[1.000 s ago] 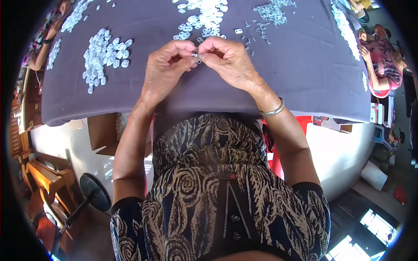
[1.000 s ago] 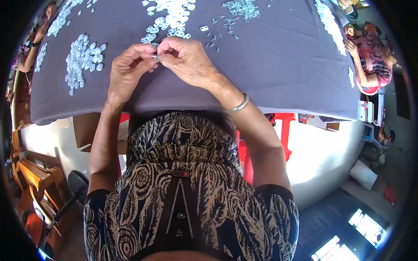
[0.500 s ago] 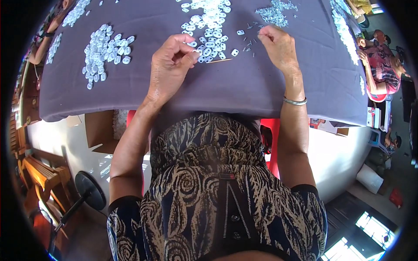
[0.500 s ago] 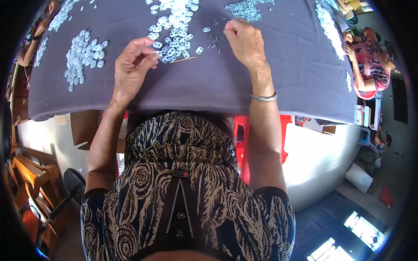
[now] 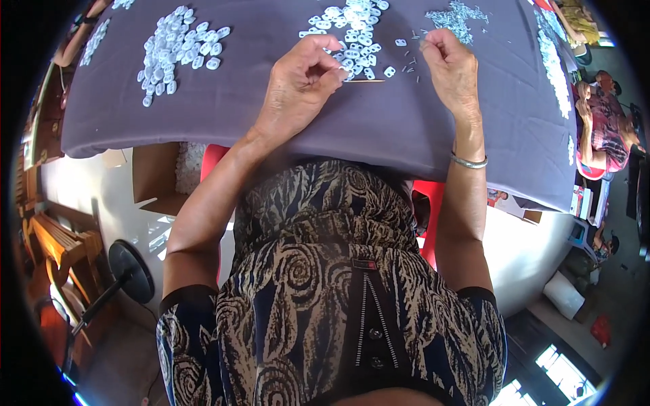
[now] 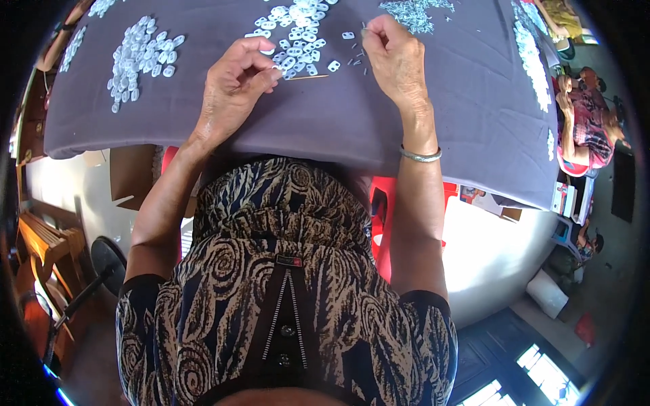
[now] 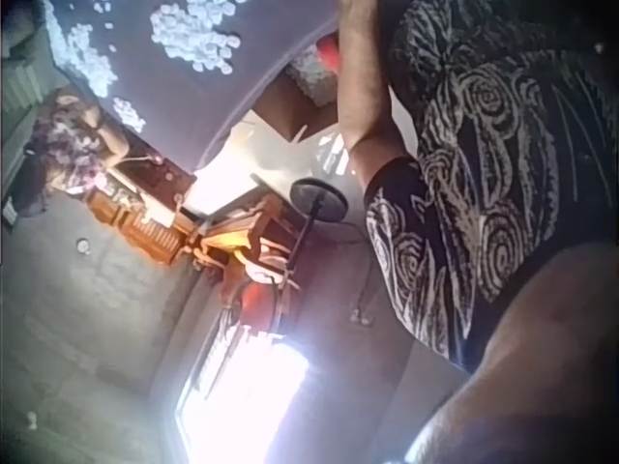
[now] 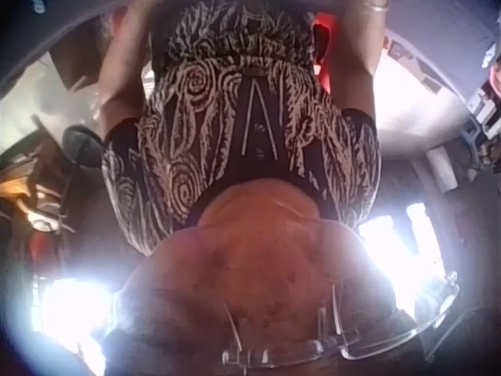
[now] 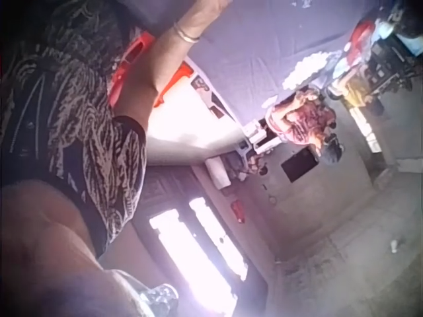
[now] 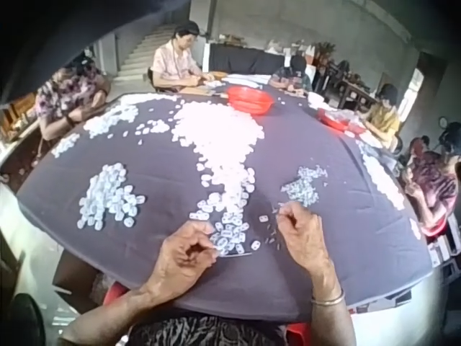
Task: The person assembles plastic cord locks by hand, picking up the pieces from the table and fitting them together.
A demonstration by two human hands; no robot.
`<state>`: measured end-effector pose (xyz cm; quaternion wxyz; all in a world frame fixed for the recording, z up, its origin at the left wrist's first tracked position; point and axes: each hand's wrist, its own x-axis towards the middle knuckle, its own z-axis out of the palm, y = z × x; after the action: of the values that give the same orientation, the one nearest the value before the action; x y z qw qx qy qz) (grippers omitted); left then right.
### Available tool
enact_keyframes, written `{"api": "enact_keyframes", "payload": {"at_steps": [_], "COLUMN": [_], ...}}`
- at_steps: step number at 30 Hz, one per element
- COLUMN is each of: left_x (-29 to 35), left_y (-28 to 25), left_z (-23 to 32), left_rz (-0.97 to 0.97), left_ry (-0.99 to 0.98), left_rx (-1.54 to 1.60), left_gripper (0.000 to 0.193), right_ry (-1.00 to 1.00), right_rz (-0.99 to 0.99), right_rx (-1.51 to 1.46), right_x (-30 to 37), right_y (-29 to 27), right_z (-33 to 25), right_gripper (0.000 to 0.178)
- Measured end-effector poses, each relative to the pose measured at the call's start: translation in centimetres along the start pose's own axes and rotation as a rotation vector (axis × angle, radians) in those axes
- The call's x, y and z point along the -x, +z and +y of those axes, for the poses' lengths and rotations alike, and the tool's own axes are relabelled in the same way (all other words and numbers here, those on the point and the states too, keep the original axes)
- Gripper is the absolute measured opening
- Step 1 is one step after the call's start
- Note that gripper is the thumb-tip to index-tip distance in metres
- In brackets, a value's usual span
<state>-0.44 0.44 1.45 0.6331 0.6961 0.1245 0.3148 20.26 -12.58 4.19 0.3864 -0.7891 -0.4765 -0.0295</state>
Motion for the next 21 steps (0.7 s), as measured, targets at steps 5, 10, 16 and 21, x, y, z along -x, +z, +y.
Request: {"api": "enact_keyframes", "payload": {"at_steps": [5, 10, 16, 21], "left_x": [0.1, 0.3, 0.3, 0.3], "left_y": [0.2, 0.3, 0.3, 0.3], "left_z": [0.2, 0.4, 0.7, 0.6], "left_rz": [-0.011, 0.004, 0.023, 0.02], "left_ry": [0.017, 0.008, 0.007, 0.012], "left_rx": [-0.039, -0.037, -0.087, -0.08], "left_gripper": [0.03, 0.03, 0.031, 0.031], "right_ry": [0.103, 0.119, 0.178, 0.199], "right_rz": [-0.209, -0.343, -0.375, -0.397], "right_rx": [-0.625, -0.676, -0.768, -0.756], "right_x": [1.0, 1.7, 1.8, 1.9], "right_y": [1.8, 3.0, 3.4, 3.6], "right_z": [-4.6, -5.9, -5.8, -5.6], "right_gripper": [0.011, 0.01, 0.011, 0.016]}}
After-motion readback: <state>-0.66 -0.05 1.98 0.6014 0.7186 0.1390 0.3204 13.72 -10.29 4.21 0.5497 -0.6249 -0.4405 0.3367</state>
